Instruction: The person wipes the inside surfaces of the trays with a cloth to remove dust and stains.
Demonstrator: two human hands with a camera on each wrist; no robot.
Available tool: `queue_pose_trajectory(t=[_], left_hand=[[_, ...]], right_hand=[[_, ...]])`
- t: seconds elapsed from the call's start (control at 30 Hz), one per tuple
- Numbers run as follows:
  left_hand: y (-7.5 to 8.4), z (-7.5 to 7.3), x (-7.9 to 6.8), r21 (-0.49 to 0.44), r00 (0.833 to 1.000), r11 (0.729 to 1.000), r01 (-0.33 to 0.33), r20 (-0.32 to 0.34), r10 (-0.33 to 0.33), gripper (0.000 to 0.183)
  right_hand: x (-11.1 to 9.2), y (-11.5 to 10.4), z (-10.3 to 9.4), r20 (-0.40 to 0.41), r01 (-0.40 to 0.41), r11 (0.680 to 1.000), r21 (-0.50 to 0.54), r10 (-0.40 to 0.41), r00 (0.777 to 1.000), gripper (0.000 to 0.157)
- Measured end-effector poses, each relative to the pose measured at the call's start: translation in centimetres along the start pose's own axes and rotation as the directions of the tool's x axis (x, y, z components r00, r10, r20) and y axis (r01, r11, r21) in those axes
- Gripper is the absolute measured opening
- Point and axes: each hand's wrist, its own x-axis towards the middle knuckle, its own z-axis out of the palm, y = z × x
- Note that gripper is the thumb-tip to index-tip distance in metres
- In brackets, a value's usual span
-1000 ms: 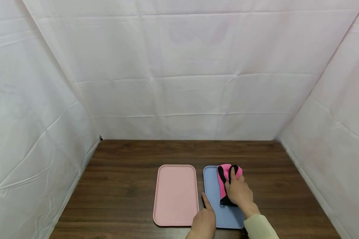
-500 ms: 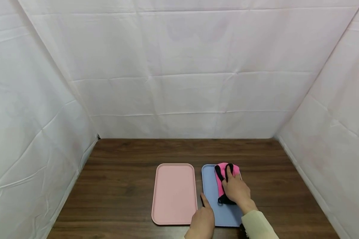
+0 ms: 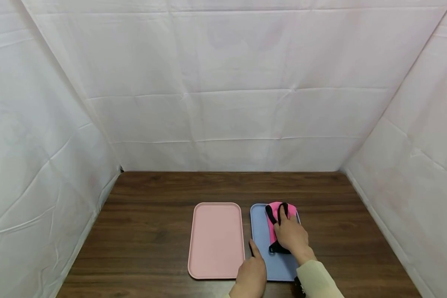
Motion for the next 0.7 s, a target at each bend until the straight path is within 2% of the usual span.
queue_pose_trajectory(t=[0.43,0.7], left_hand=[[0.1,-0.1,0.2,-0.016,1.0,1.0,0.012,0.019,-0.012,0.063],[0.0,0.1,0.2,-0.008,1.0,1.0,0.0,0.007,0.0,0.062]], right_hand=[[-0.2,-1.3,0.2,0.0,0.014,1.0,-0.013,-0.014,1.0,0.072],[-0.2,-2.1,0.6,-0.006,0.022,1.0,-0.014,-0.022,1.0,0.071]])
